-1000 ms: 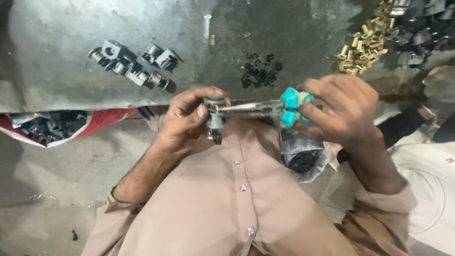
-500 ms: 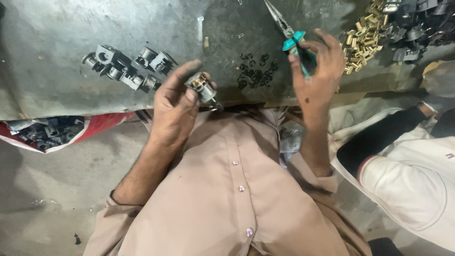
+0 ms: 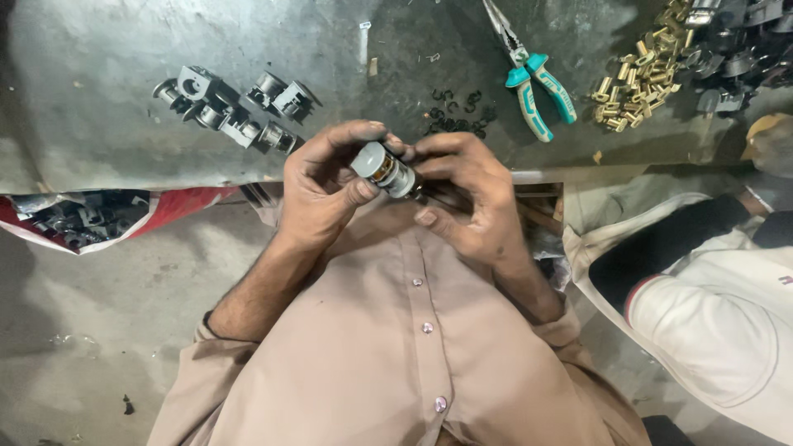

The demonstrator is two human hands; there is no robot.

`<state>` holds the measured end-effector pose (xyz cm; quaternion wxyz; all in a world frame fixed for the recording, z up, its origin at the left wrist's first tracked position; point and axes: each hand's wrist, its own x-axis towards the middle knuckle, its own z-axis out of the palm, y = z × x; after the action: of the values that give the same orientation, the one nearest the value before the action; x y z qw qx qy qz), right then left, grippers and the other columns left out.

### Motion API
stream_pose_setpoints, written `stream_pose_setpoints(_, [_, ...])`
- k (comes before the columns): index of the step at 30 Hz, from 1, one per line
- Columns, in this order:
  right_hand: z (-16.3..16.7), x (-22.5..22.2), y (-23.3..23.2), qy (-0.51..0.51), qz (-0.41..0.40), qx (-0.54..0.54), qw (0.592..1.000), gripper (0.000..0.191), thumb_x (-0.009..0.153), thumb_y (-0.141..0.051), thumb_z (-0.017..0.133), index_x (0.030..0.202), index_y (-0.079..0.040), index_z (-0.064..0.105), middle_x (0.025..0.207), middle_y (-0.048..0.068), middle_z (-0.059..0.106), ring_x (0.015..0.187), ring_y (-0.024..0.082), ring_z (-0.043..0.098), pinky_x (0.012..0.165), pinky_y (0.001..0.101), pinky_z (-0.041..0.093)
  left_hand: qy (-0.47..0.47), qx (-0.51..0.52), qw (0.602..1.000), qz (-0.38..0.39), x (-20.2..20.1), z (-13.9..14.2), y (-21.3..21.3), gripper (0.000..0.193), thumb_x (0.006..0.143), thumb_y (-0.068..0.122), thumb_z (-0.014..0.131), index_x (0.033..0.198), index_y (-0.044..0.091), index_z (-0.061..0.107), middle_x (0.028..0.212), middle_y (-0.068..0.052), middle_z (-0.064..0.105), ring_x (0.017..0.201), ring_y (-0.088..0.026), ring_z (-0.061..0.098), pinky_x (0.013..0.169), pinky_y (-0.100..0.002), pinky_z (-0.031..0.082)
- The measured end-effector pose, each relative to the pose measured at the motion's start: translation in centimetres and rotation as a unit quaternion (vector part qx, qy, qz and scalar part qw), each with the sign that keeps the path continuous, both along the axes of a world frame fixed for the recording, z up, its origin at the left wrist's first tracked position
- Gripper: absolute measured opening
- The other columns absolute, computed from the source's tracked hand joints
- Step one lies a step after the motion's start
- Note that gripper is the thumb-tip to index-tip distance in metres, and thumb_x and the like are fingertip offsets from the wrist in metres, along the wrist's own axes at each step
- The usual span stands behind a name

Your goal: The person assembles small cylindrical lock mechanisms at a workbench. They insert black rubber rings and brass pins into the cylinders, then use pliers to press and secure the components. Completed units are placed on the table while additional parts are picked from nearby piles.

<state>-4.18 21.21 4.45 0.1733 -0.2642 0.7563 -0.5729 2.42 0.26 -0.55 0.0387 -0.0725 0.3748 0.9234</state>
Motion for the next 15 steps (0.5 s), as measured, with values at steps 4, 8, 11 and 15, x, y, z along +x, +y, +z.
stream_pose_setpoints(4, [-1.9,0.8,0.3,-0.105,0.019,-0.079,0.991,0.038,0.103,-0.031,0.067,0.111,0.006,0.065,0.124,0.017,0.063,0.113,0.026,0.063,0.099,0.0367,0.052,0.035,-0.012,0.999,-0.003,0.1,-0.4,-0.1,0.053,0.094,0.015,0.086,0.139,0.002,0.060,0.129,-0.013,0.068,0.125,-0.023,0.066,0.111,-0.040,0.056])
stream_pose_setpoints(8, [-4.0,1.8,1.0,-0.413,0.039,-0.197,0.888,0.047,0.103,-0.036,0.060,0.108,0.011,0.068,0.114,0.016,0.063,0.096,0.025,0.063,0.082,0.0385,0.053,0.042,0.009,0.999,-0.024,0.2,-0.9,-0.1,0.050,0.092,0.013,0.085,0.134,0.004,0.058,0.128,-0.015,0.067,0.123,-0.026,0.068,0.102,-0.043,0.061])
stream_pose_setpoints(11, [-5.4,2.3,0.8,-0.539,0.077,-0.272,0.793,0.048,0.104,-0.039,0.056,0.099,0.007,0.068,0.091,0.015,0.068,0.084,0.024,0.061,0.074,0.0361,0.047,0.048,0.036,0.997,-0.056,0.0,-1.3,-0.1,0.056,0.089,0.014,0.085,0.136,0.007,0.056,0.127,-0.017,0.070,0.119,-0.028,0.071,0.092,-0.044,0.065])
stream_pose_setpoints(15, [-6.0,3.0,0.3,-0.579,0.115,-0.374,0.715,0.046,0.109,-0.040,0.058,0.092,0.002,0.068,0.080,0.009,0.065,0.094,0.026,0.063,0.087,0.0376,0.051,0.078,0.017,0.995,-0.054,0.2,-1.5,-0.1,0.058,0.094,0.014,0.085,0.144,0.009,0.055,0.128,-0.015,0.068,0.123,-0.027,0.070,0.108,-0.042,0.061])
